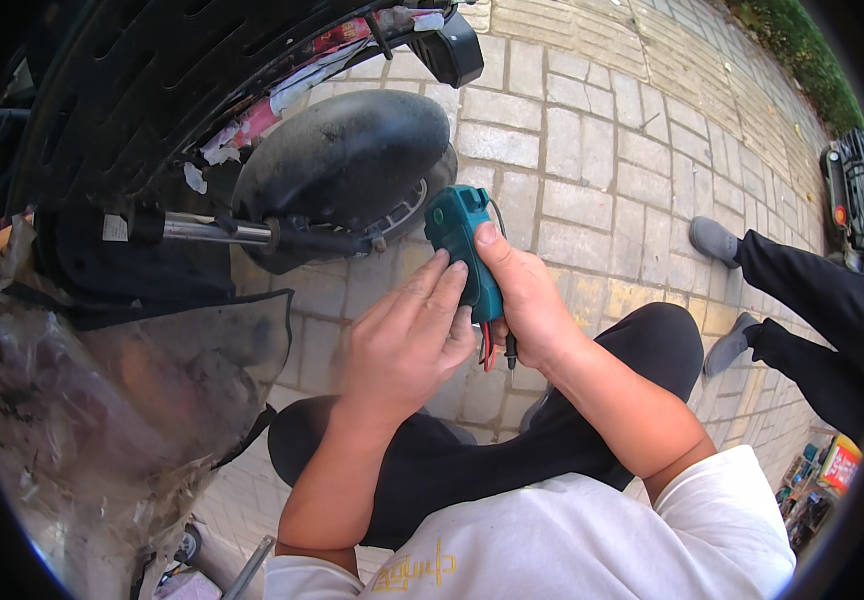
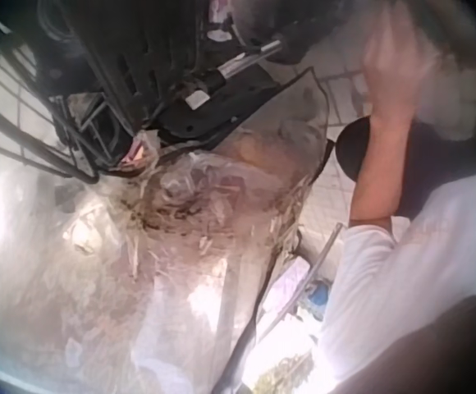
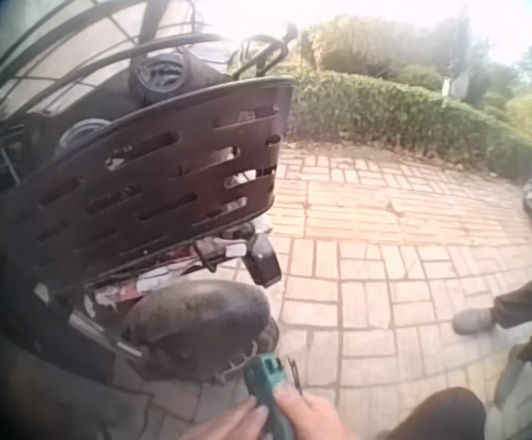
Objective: The person uses a multimeter to test the electrical system of a scooter. They open the multimeter's battery compartment, check the battery, and then use the probes to measure voltage at a connector near the rear wheel.
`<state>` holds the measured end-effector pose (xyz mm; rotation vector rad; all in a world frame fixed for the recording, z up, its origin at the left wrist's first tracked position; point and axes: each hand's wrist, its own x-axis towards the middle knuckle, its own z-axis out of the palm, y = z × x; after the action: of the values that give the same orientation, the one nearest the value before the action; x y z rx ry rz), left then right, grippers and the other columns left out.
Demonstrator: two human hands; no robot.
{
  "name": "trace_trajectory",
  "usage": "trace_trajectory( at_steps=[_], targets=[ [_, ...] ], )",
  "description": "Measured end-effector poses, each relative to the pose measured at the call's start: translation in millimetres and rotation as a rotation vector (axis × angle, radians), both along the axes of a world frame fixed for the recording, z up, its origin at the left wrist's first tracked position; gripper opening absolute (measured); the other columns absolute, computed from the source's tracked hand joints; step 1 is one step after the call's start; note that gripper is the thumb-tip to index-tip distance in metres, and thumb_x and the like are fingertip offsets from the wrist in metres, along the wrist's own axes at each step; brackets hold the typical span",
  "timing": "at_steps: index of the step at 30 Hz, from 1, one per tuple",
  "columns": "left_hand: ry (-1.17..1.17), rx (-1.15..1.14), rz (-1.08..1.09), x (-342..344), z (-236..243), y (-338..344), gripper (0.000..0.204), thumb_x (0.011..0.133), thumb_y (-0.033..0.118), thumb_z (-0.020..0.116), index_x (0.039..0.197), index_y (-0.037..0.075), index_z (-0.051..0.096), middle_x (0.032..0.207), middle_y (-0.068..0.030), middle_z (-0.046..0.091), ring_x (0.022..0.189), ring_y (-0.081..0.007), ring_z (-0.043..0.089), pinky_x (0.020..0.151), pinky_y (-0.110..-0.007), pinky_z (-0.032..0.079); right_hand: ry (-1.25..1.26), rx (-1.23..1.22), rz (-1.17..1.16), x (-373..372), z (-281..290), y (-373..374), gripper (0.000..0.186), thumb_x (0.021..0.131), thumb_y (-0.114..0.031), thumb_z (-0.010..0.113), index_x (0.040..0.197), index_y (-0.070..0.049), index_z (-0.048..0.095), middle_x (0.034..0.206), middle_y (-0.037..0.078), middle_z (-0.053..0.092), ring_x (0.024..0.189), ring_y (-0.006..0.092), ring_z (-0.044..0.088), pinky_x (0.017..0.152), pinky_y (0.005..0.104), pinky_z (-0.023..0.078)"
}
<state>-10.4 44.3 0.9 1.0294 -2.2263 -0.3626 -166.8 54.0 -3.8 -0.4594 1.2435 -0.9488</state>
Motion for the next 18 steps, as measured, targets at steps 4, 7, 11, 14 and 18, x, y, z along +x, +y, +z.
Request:
trace_trajectory(
  at_steps=[4,7,11,14,18],
  targets=[
    [0.095,-0.028,0.085,4.7,-0.5,-3.2,0.040,0.072,-0.002,0.067,0.112,0.002,0.067,0.105,-0.0160,0.070,0.083,-0.0281,0.070,0.073,-0.035,0.057,-0.074,0.092,0.014,0.0,0.9,1.8,0.064,0.091,-0.068,0.049,0.083,-0.005,0.063,0.059,0.001,0.054,0.042,0.0075,0.044,0.038,0.0232,0.031],
    [0.193,0.068,0.223,12.6,0.4,-11.7,0.035,0.076,-0.004,0.065,0.111,0.001,0.067,0.102,-0.0159,0.071,0.085,-0.0265,0.071,0.075,-0.032,0.056,-0.113,0.121,0.062,3.9,2.0,3.7,0.067,0.092,-0.069,0.045,0.091,-0.004,0.062,0.061,0.003,0.056,0.040,0.0073,0.042,0.035,0.0228,0.030],
    [0.508,0.375,0.273,9.9,2.1,-14.1,0.029,0.089,0.002,0.063,0.118,-0.003,0.062,0.109,-0.0174,0.068,0.098,-0.0240,0.069,0.085,-0.031,0.053,-0.269,0.132,0.072,4.4,1.1,3.3,0.068,0.093,-0.070,0.041,0.099,-0.005,0.060,0.064,0.004,0.058,0.038,0.0066,0.040,0.034,0.0215,0.030],
    [0.815,0.719,0.344,4.4,3.1,-11.7,0.044,0.095,0.017,0.061,0.132,-0.004,0.049,0.125,-0.0199,0.061,0.114,-0.0262,0.060,0.098,-0.035,0.046,-0.322,0.112,0.076,-0.2,-0.8,2.0,0.064,0.093,-0.066,0.044,0.100,-0.004,0.060,0.066,0.005,0.059,0.040,0.0080,0.042,0.036,0.0219,0.032],
    [1.181,1.227,0.431,-6.1,-5.3,-6.5,0.064,0.101,0.041,0.049,0.144,-0.004,0.034,0.138,-0.0195,0.049,0.128,-0.0257,0.048,0.110,-0.039,0.034,-0.057,-0.086,-0.001,0.1,-3.8,2.0,0.048,0.093,-0.050,0.059,0.102,-0.003,0.058,0.077,0.007,0.062,0.056,0.0113,0.055,0.048,0.0244,0.043]
  ],
)
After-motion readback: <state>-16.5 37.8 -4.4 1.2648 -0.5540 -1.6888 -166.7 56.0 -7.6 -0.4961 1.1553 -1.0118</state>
